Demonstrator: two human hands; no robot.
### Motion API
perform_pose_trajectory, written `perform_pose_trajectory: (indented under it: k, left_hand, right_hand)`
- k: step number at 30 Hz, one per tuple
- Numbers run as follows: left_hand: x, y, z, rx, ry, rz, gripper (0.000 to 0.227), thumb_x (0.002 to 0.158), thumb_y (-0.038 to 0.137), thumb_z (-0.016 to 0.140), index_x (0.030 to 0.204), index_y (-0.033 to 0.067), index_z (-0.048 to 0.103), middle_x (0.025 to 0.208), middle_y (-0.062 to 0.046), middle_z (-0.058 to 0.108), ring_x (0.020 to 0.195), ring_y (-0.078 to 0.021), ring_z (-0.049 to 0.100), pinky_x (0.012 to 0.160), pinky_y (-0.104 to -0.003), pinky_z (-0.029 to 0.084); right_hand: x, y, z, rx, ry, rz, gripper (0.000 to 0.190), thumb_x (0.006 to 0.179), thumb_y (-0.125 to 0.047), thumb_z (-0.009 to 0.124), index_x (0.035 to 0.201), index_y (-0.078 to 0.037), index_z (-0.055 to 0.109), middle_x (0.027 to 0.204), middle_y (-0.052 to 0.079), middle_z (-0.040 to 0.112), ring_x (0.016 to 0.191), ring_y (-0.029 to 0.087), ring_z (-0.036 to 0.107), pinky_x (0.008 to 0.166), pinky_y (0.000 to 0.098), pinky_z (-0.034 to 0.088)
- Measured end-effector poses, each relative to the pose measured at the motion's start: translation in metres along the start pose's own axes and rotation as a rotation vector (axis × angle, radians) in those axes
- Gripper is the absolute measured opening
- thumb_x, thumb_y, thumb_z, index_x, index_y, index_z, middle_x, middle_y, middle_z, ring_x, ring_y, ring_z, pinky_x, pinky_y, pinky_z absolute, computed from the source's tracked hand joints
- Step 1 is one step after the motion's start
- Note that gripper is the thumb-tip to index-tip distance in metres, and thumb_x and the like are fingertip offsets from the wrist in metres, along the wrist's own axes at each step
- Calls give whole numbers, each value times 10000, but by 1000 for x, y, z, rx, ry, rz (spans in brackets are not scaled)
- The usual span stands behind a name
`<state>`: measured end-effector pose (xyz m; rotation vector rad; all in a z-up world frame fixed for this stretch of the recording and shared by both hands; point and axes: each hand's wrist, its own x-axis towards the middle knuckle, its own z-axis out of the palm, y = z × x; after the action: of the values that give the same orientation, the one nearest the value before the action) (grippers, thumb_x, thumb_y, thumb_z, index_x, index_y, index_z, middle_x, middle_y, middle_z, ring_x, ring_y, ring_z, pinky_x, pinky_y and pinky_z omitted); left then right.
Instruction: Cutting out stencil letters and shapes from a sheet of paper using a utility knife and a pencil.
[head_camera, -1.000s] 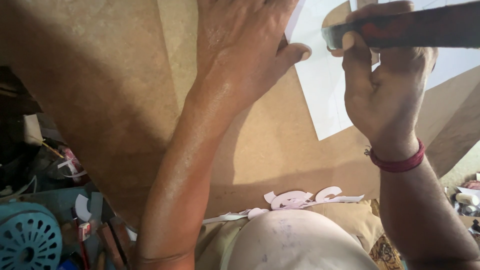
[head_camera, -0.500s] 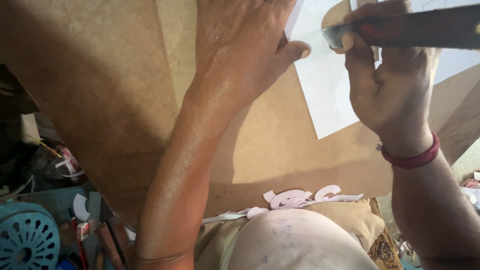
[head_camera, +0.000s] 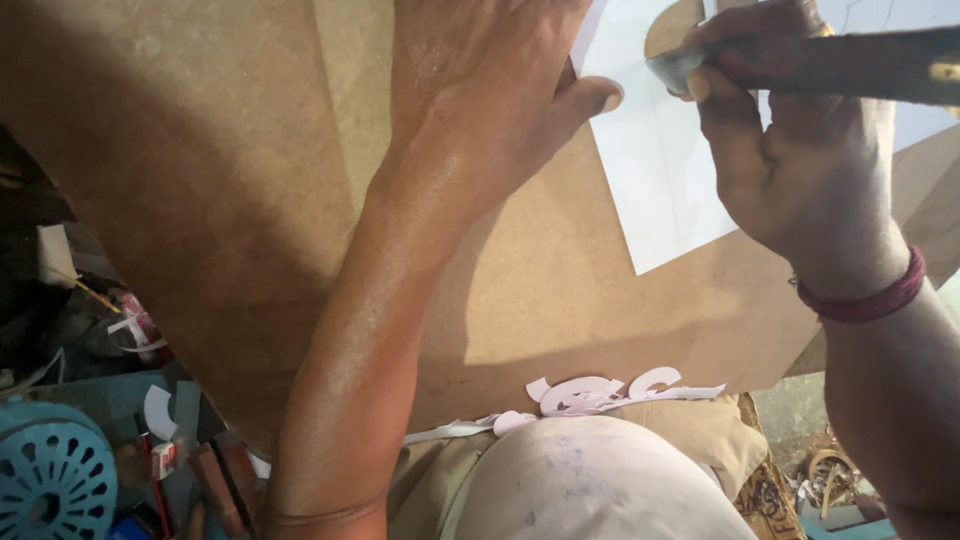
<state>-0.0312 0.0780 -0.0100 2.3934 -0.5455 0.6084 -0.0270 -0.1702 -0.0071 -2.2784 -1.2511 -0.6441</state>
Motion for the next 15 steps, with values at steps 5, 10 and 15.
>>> perform_pose_trajectory:
  k: [5,10,15]
  left_hand:
    - [0,-2,0,-7,-10,16,478,828,317,887,1140,53,637,711,-19,693,802,-226,689,792,-422,487]
    - [-2,-3,1,-77,-12,-15,486,848,297,867,1203,86,610,788,-24,691,832,-217,682,788,-433,473]
    - [0,4,-7,-138,-95,-110,563,851,286,858,1309,95,591,859,-53,695,851,-208,692,846,-413,477]
  right_hand:
    - [3,3,-5,25,-13,-27,81,1174,100,560,1168,51,496,1223,162,619,1019,278,654,851,327,511]
    - [22,-4,-18,-50,-104,-91,57,1121,66,654,1141,62,601,1128,159,678,885,282,681,784,349,546]
    - [36,-13,-27,-149,-177,-82,68,1060,29,693,1103,22,641,1066,126,680,884,297,682,773,369,553]
